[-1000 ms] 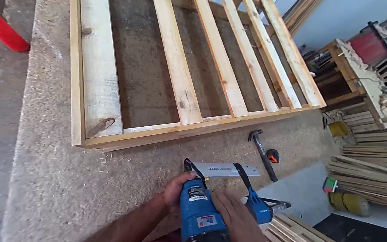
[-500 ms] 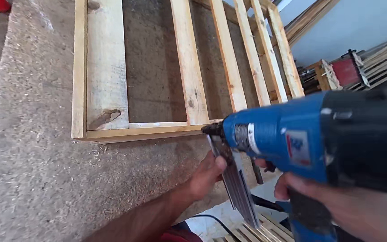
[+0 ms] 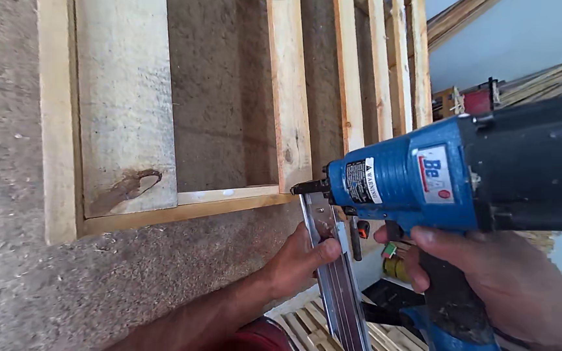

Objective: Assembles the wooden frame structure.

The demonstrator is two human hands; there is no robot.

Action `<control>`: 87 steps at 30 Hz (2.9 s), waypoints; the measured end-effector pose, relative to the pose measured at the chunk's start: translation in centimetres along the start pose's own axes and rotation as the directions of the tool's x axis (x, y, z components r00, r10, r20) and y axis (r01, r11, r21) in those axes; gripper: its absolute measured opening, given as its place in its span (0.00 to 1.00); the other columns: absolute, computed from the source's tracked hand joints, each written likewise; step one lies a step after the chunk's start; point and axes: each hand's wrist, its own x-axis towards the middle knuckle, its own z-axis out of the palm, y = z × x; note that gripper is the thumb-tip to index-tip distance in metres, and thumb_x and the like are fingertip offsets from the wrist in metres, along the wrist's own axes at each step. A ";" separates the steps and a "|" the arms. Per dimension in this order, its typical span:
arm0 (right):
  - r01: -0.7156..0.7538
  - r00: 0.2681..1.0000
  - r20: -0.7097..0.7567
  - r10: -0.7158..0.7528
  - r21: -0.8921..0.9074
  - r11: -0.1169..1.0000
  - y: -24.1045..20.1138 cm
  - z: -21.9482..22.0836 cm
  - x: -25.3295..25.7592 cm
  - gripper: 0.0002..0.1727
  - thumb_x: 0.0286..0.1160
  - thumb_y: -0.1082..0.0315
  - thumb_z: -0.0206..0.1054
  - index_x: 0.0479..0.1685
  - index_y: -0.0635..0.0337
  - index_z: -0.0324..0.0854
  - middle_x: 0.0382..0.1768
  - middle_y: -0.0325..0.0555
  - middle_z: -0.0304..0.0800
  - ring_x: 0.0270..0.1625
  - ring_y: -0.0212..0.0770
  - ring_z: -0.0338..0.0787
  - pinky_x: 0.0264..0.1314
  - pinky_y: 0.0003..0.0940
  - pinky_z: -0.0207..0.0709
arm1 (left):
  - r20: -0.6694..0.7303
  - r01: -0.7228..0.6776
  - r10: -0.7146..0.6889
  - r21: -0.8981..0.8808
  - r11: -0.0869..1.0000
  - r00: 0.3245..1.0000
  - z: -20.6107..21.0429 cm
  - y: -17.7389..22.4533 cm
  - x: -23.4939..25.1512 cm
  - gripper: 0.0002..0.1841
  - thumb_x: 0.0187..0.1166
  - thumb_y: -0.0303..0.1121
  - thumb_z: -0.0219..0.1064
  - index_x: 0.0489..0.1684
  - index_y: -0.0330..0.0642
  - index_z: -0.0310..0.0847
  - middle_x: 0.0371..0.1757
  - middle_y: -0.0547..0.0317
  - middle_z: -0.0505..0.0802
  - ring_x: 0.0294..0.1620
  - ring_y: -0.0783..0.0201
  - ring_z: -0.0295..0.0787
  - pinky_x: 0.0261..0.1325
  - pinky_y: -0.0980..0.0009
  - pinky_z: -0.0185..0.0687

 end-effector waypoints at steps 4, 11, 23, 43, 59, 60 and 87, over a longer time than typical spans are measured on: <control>-0.006 1.000 -0.004 0.006 -0.062 0.998 0.0 0.7 0.0 0.15 0.79 0.54 0.72 0.57 0.50 0.86 0.44 0.56 0.93 0.22 0.43 0.88 0.24 0.35 0.88 | -0.012 0.009 -0.008 0.036 0.999 1.000 -0.6 0.2 -0.3 0.60 0.53 0.77 0.76 0.82 0.43 0.59 0.60 0.55 0.91 0.58 0.61 0.93 0.57 0.59 0.95; 0.015 1.000 0.006 -0.015 -0.028 0.999 0.1 0.0 0.1 0.17 0.77 0.56 0.74 0.59 0.51 0.87 0.46 0.57 0.94 0.23 0.42 0.89 0.26 0.33 0.88 | 0.032 -0.050 0.049 0.043 0.998 0.998 -0.6 0.3 0.3 0.60 0.56 0.72 0.78 0.84 0.40 0.55 0.63 0.54 0.90 0.62 0.61 0.91 0.62 0.60 0.93; -0.042 0.999 0.029 0.041 0.027 0.999 1.0 -1.2 0.6 0.14 0.76 0.56 0.75 0.52 0.52 0.87 0.41 0.51 0.91 0.22 0.38 0.87 0.26 0.33 0.88 | 0.054 -0.048 0.043 0.101 0.994 0.998 -0.9 -0.7 1.3 0.57 0.58 0.74 0.75 0.82 0.41 0.59 0.62 0.55 0.91 0.62 0.62 0.91 0.64 0.60 0.92; -0.128 0.991 -0.041 0.129 0.016 0.992 1.5 -3.0 -0.1 0.16 0.80 0.55 0.70 0.61 0.49 0.84 0.48 0.55 0.95 0.24 0.44 0.91 0.26 0.33 0.88 | 0.091 0.058 -0.078 0.203 0.977 0.993 0.5 -1.1 2.9 0.49 0.67 0.68 0.73 0.81 0.43 0.61 0.55 0.54 0.93 0.49 0.60 0.96 0.48 0.60 0.96; 0.154 0.942 0.265 -0.208 0.210 0.966 1.5 3.2 -2.4 0.13 0.83 0.67 0.61 0.62 0.52 0.81 0.51 0.55 0.95 0.23 0.44 0.92 0.25 0.35 0.89 | -0.061 -0.300 0.357 0.422 0.856 0.932 0.0 0.1 -8.9 0.53 0.65 0.71 0.73 0.76 0.29 0.64 0.58 0.52 0.92 0.58 0.63 0.93 0.64 0.59 0.92; 0.167 0.941 0.258 -0.219 0.211 0.963 0.9 4.1 -2.5 0.13 0.83 0.63 0.63 0.62 0.50 0.82 0.50 0.56 0.95 0.23 0.44 0.91 0.24 0.35 0.89 | -0.071 -0.294 0.357 0.434 0.852 0.931 -0.5 0.9 -9.7 0.53 0.64 0.72 0.73 0.76 0.32 0.66 0.57 0.54 0.93 0.57 0.64 0.93 0.63 0.59 0.92; 0.038 0.999 0.036 -0.039 0.017 0.999 -7.7 16.7 -5.0 0.13 0.84 0.58 0.62 0.60 0.50 0.83 0.47 0.61 0.94 0.18 0.48 0.89 0.20 0.38 0.88 | 0.000 -0.193 0.197 0.195 0.962 0.980 -6.2 7.0 -16.9 0.55 0.59 0.73 0.75 0.77 0.38 0.62 0.55 0.56 0.93 0.55 0.64 0.94 0.60 0.62 0.93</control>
